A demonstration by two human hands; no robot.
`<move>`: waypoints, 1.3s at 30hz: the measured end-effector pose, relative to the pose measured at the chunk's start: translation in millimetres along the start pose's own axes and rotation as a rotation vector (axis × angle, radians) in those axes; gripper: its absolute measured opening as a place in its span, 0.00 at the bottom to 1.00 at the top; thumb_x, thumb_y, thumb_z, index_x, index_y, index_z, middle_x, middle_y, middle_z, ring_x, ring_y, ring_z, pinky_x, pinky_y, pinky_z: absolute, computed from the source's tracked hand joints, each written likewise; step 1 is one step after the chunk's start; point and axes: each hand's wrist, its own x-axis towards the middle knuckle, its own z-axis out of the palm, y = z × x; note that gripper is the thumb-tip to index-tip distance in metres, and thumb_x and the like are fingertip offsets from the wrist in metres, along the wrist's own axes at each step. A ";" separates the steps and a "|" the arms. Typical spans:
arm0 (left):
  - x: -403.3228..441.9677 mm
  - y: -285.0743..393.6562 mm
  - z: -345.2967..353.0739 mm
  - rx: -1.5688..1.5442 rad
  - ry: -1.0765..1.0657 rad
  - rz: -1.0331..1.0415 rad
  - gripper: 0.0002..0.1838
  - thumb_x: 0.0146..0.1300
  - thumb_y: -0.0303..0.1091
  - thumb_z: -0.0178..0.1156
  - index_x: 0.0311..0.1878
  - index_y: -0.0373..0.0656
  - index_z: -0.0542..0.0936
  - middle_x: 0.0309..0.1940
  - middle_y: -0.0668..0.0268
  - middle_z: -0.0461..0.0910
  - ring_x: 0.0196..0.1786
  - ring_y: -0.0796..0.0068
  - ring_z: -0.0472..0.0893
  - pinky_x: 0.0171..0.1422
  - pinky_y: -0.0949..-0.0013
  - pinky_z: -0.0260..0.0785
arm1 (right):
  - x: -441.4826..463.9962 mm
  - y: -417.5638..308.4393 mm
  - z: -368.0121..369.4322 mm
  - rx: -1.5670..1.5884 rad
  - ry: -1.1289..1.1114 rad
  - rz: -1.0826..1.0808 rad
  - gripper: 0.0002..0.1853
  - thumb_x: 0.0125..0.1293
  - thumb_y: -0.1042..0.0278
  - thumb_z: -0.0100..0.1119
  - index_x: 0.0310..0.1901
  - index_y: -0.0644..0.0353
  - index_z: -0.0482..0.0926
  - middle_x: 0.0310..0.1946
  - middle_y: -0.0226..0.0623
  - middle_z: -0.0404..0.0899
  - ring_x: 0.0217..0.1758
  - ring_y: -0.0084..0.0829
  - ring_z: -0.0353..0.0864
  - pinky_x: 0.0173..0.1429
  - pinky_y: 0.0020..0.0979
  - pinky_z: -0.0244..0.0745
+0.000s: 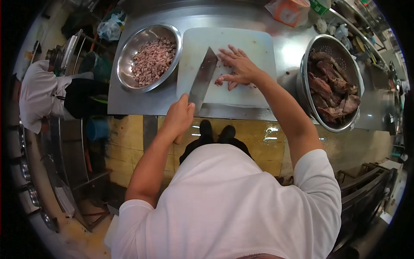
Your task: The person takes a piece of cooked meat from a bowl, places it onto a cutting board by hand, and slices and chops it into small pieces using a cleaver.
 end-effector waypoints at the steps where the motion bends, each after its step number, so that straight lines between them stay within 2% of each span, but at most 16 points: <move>1: -2.9 0.1 0.3 0.006 -0.008 -0.004 0.13 0.75 0.35 0.58 0.42 0.34 0.70 0.33 0.41 0.82 0.40 0.32 0.81 0.43 0.43 0.71 | 3.6 2.0 0.6 0.021 -0.105 0.011 0.61 0.55 0.22 0.68 0.81 0.56 0.59 0.83 0.45 0.56 0.88 0.54 0.47 0.87 0.59 0.41; 2: -6.0 -1.5 0.5 -0.027 -0.001 -0.020 0.13 0.75 0.36 0.58 0.42 0.35 0.70 0.32 0.42 0.81 0.39 0.32 0.80 0.43 0.43 0.70 | 5.7 3.3 1.3 0.041 -0.211 0.017 0.59 0.58 0.24 0.67 0.81 0.58 0.60 0.82 0.47 0.58 0.87 0.54 0.50 0.87 0.58 0.42; 6: -20.2 9.6 -6.4 0.045 0.024 0.000 0.13 0.76 0.36 0.57 0.42 0.35 0.69 0.29 0.42 0.81 0.38 0.31 0.81 0.42 0.42 0.70 | -37.1 7.9 -12.3 0.097 -0.180 -0.095 0.53 0.61 0.30 0.68 0.78 0.60 0.64 0.75 0.52 0.66 0.82 0.56 0.59 0.85 0.57 0.48; 8: -22.7 10.1 3.5 0.045 0.023 -0.014 0.13 0.76 0.36 0.56 0.42 0.35 0.69 0.30 0.41 0.81 0.39 0.31 0.81 0.42 0.41 0.70 | -63.4 2.3 -10.2 0.009 0.014 -0.091 0.51 0.60 0.31 0.69 0.75 0.62 0.69 0.74 0.52 0.67 0.82 0.54 0.61 0.85 0.56 0.49; 9: -22.9 10.9 9.6 0.052 0.009 -0.014 0.12 0.76 0.35 0.56 0.43 0.35 0.69 0.30 0.40 0.81 0.40 0.30 0.81 0.43 0.40 0.70 | -65.9 0.8 -0.8 -0.008 0.122 -0.080 0.45 0.62 0.35 0.70 0.71 0.63 0.72 0.71 0.49 0.71 0.76 0.52 0.66 0.80 0.55 0.58; 10: -22.6 12.5 16.4 0.051 0.016 -0.014 0.12 0.76 0.35 0.56 0.43 0.35 0.69 0.30 0.40 0.81 0.40 0.30 0.81 0.43 0.40 0.70 | -65.4 -7.1 7.9 -0.011 0.123 -0.086 0.45 0.62 0.35 0.70 0.71 0.63 0.72 0.71 0.49 0.71 0.76 0.52 0.66 0.80 0.55 0.58; 12: -23.7 16.8 28.9 0.018 0.058 -0.005 0.11 0.76 0.34 0.55 0.44 0.35 0.68 0.30 0.37 0.80 0.41 0.28 0.80 0.44 0.36 0.68 | -57.1 -29.2 29.4 -0.137 0.340 0.279 0.41 0.64 0.39 0.69 0.68 0.63 0.74 0.66 0.48 0.74 0.69 0.52 0.70 0.71 0.55 0.63; 13: -22.6 20.2 31.0 0.017 0.061 -0.004 0.11 0.76 0.34 0.55 0.44 0.35 0.68 0.30 0.37 0.80 0.41 0.28 0.80 0.44 0.36 0.68 | -48.2 -36.7 36.0 -0.138 0.341 0.276 0.41 0.64 0.39 0.69 0.68 0.63 0.74 0.66 0.48 0.74 0.69 0.52 0.70 0.71 0.55 0.63; 15: -17.9 27.0 33.6 0.027 0.061 -0.010 0.11 0.76 0.33 0.55 0.45 0.35 0.68 0.31 0.36 0.81 0.41 0.27 0.80 0.45 0.34 0.67 | -31.2 -49.3 46.7 -0.163 0.459 0.561 0.40 0.64 0.38 0.68 0.66 0.64 0.75 0.61 0.48 0.75 0.63 0.51 0.71 0.66 0.54 0.64; 18: -12.4 32.0 35.6 0.056 0.081 0.000 0.10 0.76 0.33 0.55 0.45 0.35 0.68 0.32 0.36 0.81 0.41 0.26 0.80 0.45 0.33 0.67 | -18.0 -67.0 53.4 -0.117 0.499 0.611 0.38 0.65 0.38 0.68 0.63 0.64 0.75 0.61 0.49 0.74 0.64 0.52 0.70 0.68 0.54 0.63; 22: -10.1 30.0 28.0 0.064 0.062 0.022 0.10 0.76 0.33 0.55 0.46 0.35 0.68 0.31 0.36 0.81 0.40 0.27 0.80 0.45 0.33 0.68 | -40.8 -74.9 50.7 -0.221 0.465 0.266 0.40 0.63 0.37 0.69 0.64 0.64 0.74 0.60 0.49 0.76 0.67 0.52 0.69 0.72 0.56 0.59; 26: -5.3 33.6 10.5 0.182 0.029 0.016 0.10 0.76 0.33 0.54 0.47 0.35 0.68 0.31 0.36 0.81 0.41 0.27 0.80 0.45 0.33 0.68 | -34.5 -62.3 50.7 -0.044 0.410 0.275 0.43 0.60 0.36 0.71 0.66 0.64 0.74 0.60 0.49 0.76 0.69 0.51 0.70 0.76 0.59 0.56; 32: -2.7 21.9 9.7 0.120 0.042 0.018 0.10 0.76 0.33 0.54 0.47 0.35 0.69 0.32 0.36 0.81 0.41 0.27 0.80 0.45 0.33 0.69 | -16.1 -72.7 36.2 -0.074 0.417 0.334 0.30 0.63 0.50 0.70 0.61 0.59 0.78 0.59 0.44 0.80 0.66 0.48 0.73 0.76 0.57 0.58; 34: 1.0 17.3 3.3 0.104 0.077 0.039 0.10 0.76 0.34 0.53 0.47 0.35 0.69 0.32 0.36 0.81 0.41 0.27 0.80 0.45 0.33 0.69 | -8.0 -65.6 40.1 -0.050 0.296 0.319 0.22 0.64 0.55 0.68 0.58 0.54 0.82 0.56 0.44 0.82 0.65 0.48 0.74 0.74 0.57 0.60; 38: 3.9 11.2 -1.2 0.067 0.071 0.072 0.10 0.76 0.34 0.53 0.46 0.36 0.69 0.31 0.37 0.81 0.40 0.27 0.80 0.44 0.33 0.69 | -12.7 -52.2 32.7 0.080 0.171 0.218 0.18 0.64 0.58 0.68 0.54 0.52 0.84 0.55 0.44 0.83 0.62 0.48 0.76 0.72 0.55 0.63; 39: 3.4 11.0 -0.9 0.064 0.057 0.095 0.10 0.76 0.34 0.53 0.46 0.36 0.69 0.31 0.37 0.81 0.40 0.27 0.80 0.44 0.33 0.69 | -15.8 -53.9 30.1 0.071 0.296 0.176 0.18 0.64 0.58 0.68 0.54 0.53 0.84 0.55 0.45 0.82 0.62 0.49 0.76 0.70 0.54 0.64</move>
